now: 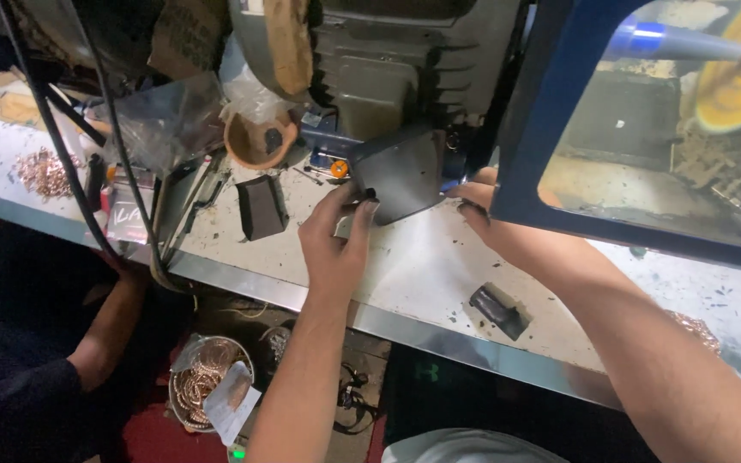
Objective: Polishing small jewelry components using a bench-mounted polishing wheel and sorting small metal beads on a workbench.
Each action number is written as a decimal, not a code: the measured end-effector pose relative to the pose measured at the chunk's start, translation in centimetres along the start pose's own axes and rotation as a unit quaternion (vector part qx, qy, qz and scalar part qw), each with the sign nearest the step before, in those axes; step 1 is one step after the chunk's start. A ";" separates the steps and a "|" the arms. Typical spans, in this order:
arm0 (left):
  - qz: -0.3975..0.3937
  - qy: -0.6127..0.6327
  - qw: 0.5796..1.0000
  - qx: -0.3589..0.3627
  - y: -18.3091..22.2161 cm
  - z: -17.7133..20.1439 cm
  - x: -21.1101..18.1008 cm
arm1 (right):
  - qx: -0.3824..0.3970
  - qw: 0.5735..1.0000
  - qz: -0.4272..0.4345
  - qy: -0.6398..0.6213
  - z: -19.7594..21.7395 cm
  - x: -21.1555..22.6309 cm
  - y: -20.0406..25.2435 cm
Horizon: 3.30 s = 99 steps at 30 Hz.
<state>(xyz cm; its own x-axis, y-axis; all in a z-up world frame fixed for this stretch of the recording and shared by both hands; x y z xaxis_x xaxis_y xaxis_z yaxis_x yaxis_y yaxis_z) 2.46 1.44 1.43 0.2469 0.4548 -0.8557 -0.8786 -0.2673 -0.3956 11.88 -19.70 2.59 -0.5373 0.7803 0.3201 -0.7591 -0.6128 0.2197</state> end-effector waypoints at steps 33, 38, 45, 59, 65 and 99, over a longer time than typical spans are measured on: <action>-0.011 0.014 0.999 -0.031 0.0 -0.2 -0.4 | -0.073 0.916 0.131 0.372 1.9 1.9 3.6; -0.055 0.025 0.996 -0.071 0.9 0.2 0.3 | -0.061 0.958 0.079 0.269 2.4 0.6 5.3; -0.078 0.037 0.983 -0.161 3.5 1.9 0.9 | -0.022 0.998 -0.023 0.048 2.7 -1.7 6.6; -0.142 -0.414 0.860 0.262 1.5 -9.3 -3.5 | -0.021 0.929 -0.230 -0.288 3.3 -5.4 13.3; 0.021 -0.406 0.840 0.358 -0.2 -11.1 -0.8 | -0.194 0.917 -0.193 -0.289 -0.9 -12.2 21.1; 0.267 -0.297 0.817 0.416 -2.7 -9.5 -6.1 | -0.367 0.872 -0.100 -0.308 -2.8 -15.6 24.6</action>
<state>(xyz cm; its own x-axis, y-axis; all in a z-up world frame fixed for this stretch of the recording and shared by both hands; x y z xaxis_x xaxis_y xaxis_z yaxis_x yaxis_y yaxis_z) 7.25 -8.64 4.53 -0.2863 0.8600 -0.4224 -0.8312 -0.0036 0.5560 0.54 -46.58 0.40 -0.2400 0.5086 0.8269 -0.9672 -0.0521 -0.2487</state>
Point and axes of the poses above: each hand's wrist, its own y-axis away from the middle knuckle, its own z-axis out of the back of the hand, x = y × z, the point moved 3 cm from there along -y, towards the middle knuckle, and after that the axes turned 8 degrees about x, right-handed, at the moved point
